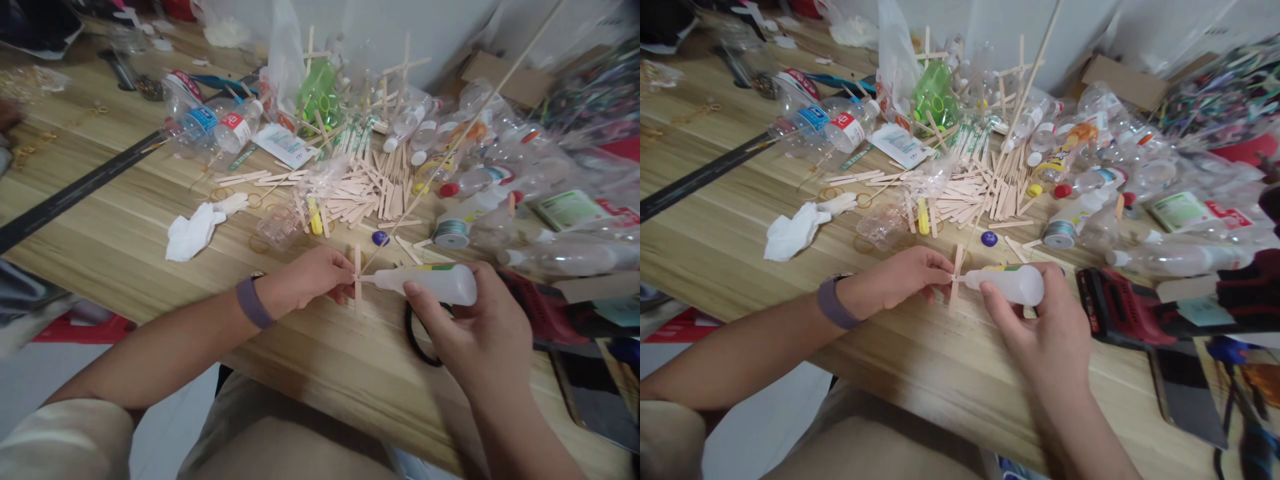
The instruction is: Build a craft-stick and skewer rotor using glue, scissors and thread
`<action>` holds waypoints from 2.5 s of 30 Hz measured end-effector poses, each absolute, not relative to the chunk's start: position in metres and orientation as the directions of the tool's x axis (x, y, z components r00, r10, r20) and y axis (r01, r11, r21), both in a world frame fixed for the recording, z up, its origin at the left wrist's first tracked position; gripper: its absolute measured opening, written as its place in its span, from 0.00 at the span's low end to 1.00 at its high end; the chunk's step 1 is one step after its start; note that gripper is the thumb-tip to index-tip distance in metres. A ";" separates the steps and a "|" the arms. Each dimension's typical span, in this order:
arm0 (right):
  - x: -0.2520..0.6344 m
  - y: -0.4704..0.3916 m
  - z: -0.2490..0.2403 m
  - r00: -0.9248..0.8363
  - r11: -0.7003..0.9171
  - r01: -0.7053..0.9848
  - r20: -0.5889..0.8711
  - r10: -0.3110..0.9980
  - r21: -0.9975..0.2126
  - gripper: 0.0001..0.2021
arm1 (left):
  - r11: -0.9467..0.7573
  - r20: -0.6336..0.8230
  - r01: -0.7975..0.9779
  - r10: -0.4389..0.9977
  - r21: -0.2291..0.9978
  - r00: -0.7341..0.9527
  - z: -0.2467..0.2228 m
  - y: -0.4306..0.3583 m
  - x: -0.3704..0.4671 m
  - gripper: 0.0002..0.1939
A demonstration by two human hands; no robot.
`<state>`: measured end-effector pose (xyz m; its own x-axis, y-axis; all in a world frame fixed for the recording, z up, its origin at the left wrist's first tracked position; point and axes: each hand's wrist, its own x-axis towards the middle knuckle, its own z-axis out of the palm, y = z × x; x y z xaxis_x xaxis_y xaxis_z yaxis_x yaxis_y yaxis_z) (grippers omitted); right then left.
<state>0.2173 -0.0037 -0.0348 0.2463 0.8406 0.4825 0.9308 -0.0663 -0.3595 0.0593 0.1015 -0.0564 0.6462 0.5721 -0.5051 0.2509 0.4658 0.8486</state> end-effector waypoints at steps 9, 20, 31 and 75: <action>0.218 -0.004 -0.036 0.272 -0.083 0.915 0.452 0.849 -0.395 0.19 | 0.463 -0.500 0.247 0.574 0.851 0.649 -0.059 0.101 0.059 0.13; 0.219 -0.006 -0.036 0.273 -0.094 0.917 0.437 0.857 -0.388 0.19 | 0.453 -0.506 0.268 0.565 0.850 0.652 -0.053 0.101 0.059 0.15; 0.216 -0.006 -0.035 0.330 -0.142 0.889 0.393 0.858 -0.436 0.20 | 0.448 -0.498 0.263 0.563 0.855 0.660 -0.056 0.100 0.058 0.14; 0.211 -0.006 -0.036 0.356 -0.150 0.869 0.386 0.851 -0.471 0.20 | 0.418 -0.485 0.281 0.541 0.864 0.687 -0.060 0.100 0.058 0.13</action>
